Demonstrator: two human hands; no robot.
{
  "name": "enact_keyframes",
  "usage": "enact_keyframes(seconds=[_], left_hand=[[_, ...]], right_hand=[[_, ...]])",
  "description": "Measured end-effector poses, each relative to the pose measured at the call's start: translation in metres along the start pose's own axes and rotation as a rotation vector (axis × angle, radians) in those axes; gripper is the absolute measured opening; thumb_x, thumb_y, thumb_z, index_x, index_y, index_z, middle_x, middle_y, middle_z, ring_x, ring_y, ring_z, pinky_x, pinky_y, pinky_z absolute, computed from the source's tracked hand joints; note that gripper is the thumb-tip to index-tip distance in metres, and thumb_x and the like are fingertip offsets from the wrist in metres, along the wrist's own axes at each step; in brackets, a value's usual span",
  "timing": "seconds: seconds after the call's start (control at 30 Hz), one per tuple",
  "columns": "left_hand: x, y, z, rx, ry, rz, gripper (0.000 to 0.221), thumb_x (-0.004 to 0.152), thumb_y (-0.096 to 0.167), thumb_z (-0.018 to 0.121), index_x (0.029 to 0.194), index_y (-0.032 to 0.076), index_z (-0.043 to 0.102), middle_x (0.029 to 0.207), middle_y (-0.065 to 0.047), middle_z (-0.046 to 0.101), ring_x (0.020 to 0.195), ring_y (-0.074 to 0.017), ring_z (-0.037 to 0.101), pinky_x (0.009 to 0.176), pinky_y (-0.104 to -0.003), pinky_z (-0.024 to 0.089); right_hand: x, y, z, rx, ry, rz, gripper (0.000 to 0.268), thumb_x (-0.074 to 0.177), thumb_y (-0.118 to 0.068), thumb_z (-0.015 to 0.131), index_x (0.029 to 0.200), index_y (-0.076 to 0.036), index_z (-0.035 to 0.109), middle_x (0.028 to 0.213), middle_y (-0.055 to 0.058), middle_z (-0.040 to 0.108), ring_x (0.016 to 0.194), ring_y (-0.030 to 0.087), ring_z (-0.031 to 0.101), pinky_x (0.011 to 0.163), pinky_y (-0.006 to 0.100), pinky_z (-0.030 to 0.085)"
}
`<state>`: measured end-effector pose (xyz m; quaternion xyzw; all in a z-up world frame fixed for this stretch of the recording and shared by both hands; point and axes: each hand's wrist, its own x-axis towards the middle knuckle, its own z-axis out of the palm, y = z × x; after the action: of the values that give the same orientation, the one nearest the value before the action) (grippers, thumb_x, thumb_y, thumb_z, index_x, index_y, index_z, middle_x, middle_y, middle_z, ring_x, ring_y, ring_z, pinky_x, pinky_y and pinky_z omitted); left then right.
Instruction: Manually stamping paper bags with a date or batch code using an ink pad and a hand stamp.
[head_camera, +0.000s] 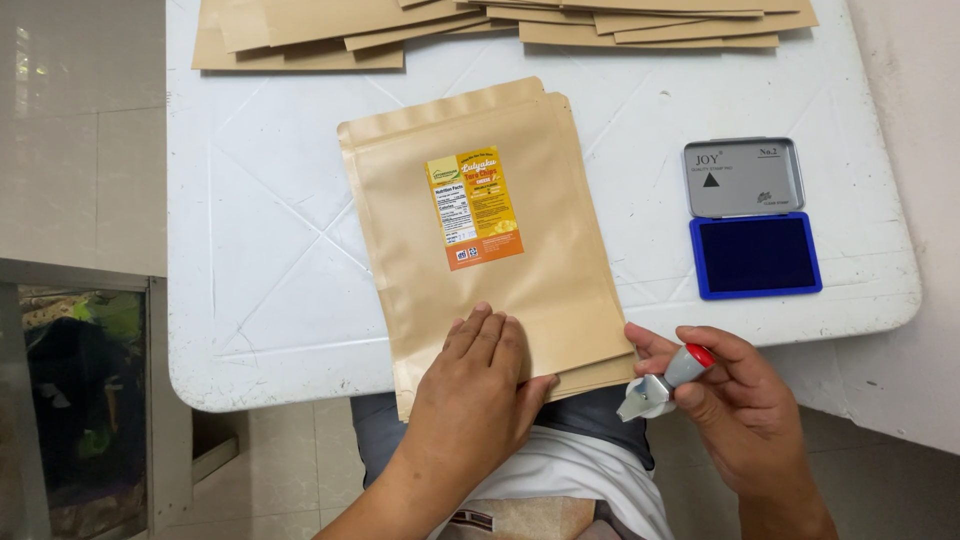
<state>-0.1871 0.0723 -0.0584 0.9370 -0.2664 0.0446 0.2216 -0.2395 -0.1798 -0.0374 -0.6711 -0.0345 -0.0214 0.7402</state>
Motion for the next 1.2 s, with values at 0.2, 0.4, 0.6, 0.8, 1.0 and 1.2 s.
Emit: enact_keyframes(seconds=[0.2,0.4,0.6,0.8,1.0,1.2], left_hand=[[-0.001,-0.001,0.002,-0.011,0.000,-0.002,0.064,0.092,0.043,0.072,0.127,-0.008,0.058,0.125,-0.023,0.066,0.130,-0.0424,0.057,0.111,-0.051,0.044],[0.000,0.000,-0.002,-0.018,-0.007,0.005,0.063,0.093,0.042,0.071,0.127,-0.009,0.058,0.126,-0.024,0.065,0.131,-0.0429,0.057,0.111,-0.051,0.043],[0.001,0.002,-0.005,-0.062,0.026,-0.006,0.070,0.091,0.048,0.073,0.127,-0.009,0.058,0.126,-0.025,0.066,0.129,-0.0442,0.057,0.112,-0.052,0.043],[0.006,-0.003,-0.016,-0.197,-0.010,-0.049,0.065,0.092,0.052,0.071,0.120,-0.005,0.058,0.119,-0.021,0.068,0.129,-0.0432,0.057,0.108,-0.048,0.046],[0.012,-0.009,-0.027,-0.323,-0.044,-0.067,0.052,0.090,0.049,0.076,0.101,0.001,0.058,0.101,-0.014,0.071,0.122,-0.0404,0.063,0.096,-0.047,0.053],[0.012,-0.015,-0.026,-0.323,-0.020,-0.035,0.051,0.089,0.050,0.076,0.097,0.003,0.057,0.095,-0.013,0.070,0.117,-0.0373,0.066,0.084,-0.047,0.054]], right_hand=[[0.000,0.004,-0.002,-0.019,0.016,0.036,0.041,0.100,-0.009,0.059,0.139,-0.004,0.052,0.113,0.020,0.078,0.140,0.050,0.061,0.121,0.060,0.048],[0.002,0.007,-0.003,0.033,0.029,0.026,0.041,0.100,-0.011,0.061,0.140,-0.004,0.052,0.113,0.020,0.077,0.139,0.051,0.061,0.120,0.061,0.048],[0.004,0.002,-0.003,0.206,0.012,-0.026,0.042,0.105,-0.012,0.060,0.144,-0.003,0.049,0.115,0.021,0.075,0.140,0.057,0.056,0.123,0.069,0.039],[0.016,-0.002,0.001,0.437,0.019,0.000,0.046,0.105,-0.021,0.069,0.144,-0.005,0.050,0.112,0.023,0.075,0.137,0.067,0.051,0.122,0.073,0.032],[0.021,-0.003,0.005,0.513,0.017,0.000,0.046,0.105,-0.019,0.071,0.144,-0.006,0.051,0.112,0.025,0.074,0.138,0.068,0.048,0.120,0.073,0.032],[0.020,-0.002,0.005,0.520,0.036,0.006,0.047,0.104,-0.020,0.073,0.144,-0.006,0.052,0.111,0.025,0.074,0.139,0.068,0.048,0.119,0.072,0.034]])
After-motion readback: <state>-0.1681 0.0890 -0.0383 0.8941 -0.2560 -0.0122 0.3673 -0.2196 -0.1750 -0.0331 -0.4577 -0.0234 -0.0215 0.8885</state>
